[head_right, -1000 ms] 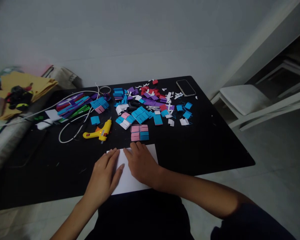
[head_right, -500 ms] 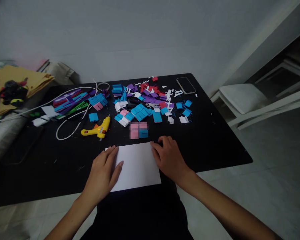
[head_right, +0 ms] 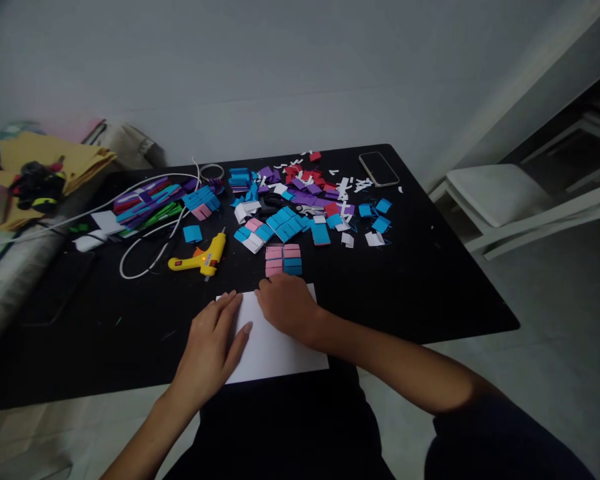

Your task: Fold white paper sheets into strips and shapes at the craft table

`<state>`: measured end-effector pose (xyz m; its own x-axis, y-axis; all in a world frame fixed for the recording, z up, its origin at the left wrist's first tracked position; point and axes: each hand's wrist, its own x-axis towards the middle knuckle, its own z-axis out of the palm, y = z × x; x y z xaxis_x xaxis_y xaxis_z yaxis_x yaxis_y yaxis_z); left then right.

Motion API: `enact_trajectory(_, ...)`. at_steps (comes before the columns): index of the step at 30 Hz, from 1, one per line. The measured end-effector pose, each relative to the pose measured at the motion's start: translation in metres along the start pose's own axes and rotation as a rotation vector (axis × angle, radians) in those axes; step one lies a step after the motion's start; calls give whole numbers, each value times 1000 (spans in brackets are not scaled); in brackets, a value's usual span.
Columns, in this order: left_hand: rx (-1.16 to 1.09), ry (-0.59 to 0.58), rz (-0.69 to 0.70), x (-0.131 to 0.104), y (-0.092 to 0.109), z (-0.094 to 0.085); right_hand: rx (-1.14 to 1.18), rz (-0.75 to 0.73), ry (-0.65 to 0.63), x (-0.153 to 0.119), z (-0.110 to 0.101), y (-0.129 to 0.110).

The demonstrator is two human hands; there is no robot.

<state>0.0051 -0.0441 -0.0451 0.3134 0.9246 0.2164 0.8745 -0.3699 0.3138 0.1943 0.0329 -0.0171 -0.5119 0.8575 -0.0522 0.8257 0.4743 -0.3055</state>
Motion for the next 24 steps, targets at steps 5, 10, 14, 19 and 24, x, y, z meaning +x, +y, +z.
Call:
enact_trajectory(5,5,-5,-3,0,0,1,-13,114,-50,-2,-6,6)
enact_trajectory(10,28,-8,10,1,0,0,-3,253,-78,-16,-13,23)
enact_trajectory(14,31,-8,15,2,1,-1,18,341,-83,-28,-20,41)
enact_trajectory(19,20,-8,23,1,1,-1,58,404,-61,-44,-27,65)
enact_trajectory(24,-18,-22,-21,4,1,-9,95,399,-15,-53,-30,74)
